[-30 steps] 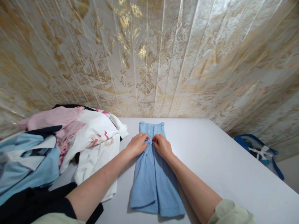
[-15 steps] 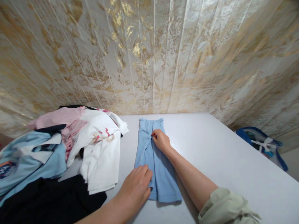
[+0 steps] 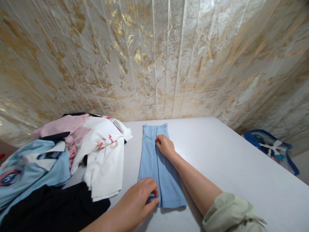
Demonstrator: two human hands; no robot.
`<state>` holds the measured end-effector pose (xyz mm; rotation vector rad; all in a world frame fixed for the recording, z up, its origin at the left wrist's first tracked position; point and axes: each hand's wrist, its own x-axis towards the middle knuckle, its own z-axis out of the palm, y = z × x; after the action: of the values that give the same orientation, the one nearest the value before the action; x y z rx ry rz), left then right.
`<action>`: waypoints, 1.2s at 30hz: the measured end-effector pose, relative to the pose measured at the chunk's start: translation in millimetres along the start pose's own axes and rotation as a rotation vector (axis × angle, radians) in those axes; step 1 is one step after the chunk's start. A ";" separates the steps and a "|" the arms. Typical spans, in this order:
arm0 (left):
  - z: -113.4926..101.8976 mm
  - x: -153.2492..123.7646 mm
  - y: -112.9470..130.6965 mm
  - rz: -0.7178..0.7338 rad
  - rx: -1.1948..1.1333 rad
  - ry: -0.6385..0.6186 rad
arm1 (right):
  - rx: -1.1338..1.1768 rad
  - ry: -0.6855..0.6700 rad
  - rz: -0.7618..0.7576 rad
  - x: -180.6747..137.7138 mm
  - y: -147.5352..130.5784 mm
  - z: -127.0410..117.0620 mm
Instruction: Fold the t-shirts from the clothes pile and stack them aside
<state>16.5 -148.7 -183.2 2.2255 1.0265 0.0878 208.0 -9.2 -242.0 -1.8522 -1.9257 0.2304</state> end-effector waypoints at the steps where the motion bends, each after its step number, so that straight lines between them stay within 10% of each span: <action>1: -5.8 2.7 0.3 0.007 -0.006 0.018 | 0.009 0.003 -0.003 0.3 0.3 -0.3; 10: -52.5 119.4 -62.0 -0.012 0.357 0.491 | -0.048 0.079 -0.058 3.0 2.5 -0.6; 14: -34.6 154.7 -92.6 -0.072 0.494 0.424 | -0.115 0.025 -0.074 -0.7 1.6 11.0; 20: -21.8 153.6 -102.7 -0.065 0.478 0.406 | -0.088 0.052 -0.045 1.7 3.7 13.2; 27: -35.6 151.1 -108.0 -0.246 0.294 0.796 | -0.043 0.090 -0.019 4.1 4.6 5.1; 36: -33.5 154.6 -109.2 -0.271 0.277 0.762 | -0.101 -0.076 0.190 56.4 -9.0 -9.6</action>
<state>40.9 27.6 -255.6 2.3073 1.8262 0.7572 204.6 43.4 -218.1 -2.1244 -1.8407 0.2725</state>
